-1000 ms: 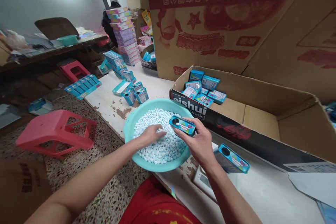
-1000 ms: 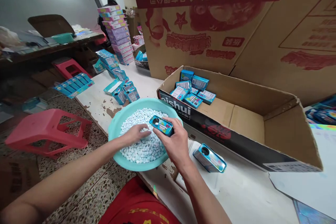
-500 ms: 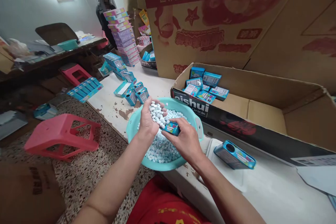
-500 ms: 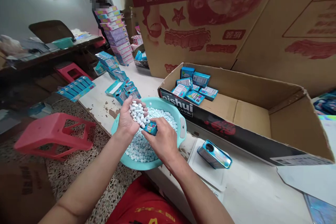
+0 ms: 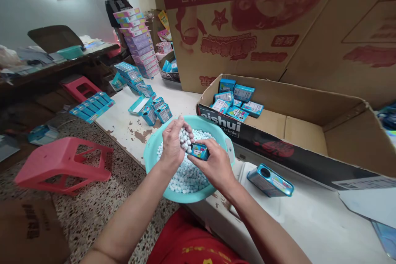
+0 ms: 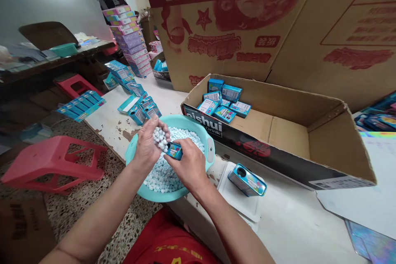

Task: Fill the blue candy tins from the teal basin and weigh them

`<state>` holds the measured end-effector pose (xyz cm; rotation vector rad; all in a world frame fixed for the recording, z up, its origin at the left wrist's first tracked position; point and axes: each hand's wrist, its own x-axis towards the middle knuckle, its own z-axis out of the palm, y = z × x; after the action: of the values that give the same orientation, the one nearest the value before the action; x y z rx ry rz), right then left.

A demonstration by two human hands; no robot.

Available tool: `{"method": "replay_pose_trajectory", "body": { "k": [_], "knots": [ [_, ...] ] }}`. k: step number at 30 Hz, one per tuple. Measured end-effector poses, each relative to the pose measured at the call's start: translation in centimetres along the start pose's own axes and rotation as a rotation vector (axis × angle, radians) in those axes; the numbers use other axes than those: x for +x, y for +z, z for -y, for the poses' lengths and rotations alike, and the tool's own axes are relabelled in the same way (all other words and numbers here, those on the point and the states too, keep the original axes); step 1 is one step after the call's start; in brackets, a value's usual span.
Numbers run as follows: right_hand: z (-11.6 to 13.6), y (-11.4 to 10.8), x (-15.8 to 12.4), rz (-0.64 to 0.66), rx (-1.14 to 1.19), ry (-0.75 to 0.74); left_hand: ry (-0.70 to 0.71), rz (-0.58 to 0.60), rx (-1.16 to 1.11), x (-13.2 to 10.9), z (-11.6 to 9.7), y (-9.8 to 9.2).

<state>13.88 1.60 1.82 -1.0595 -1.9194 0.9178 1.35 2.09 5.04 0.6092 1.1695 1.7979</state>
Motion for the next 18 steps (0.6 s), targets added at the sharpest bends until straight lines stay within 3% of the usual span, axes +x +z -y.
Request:
{"method": "replay_pose_trajectory", "body": {
  "k": [9, 15, 18],
  "knots": [
    [-0.34, -0.21, 0.12, -0.020, 0.046, -0.004, 0.062, -0.046, 0.001, 0.18, 0.38, 0.64],
    [-0.63, -0.26, 0.01, -0.012, 0.095, -0.004, 0.040, -0.007, 0.025, 0.23, 0.14, 0.65],
    [-0.66, -0.45, 0.07, 0.002, 0.097, -0.009, -0.001, 0.067, 0.068, 0.16, 0.23, 0.89]
  ]
}}
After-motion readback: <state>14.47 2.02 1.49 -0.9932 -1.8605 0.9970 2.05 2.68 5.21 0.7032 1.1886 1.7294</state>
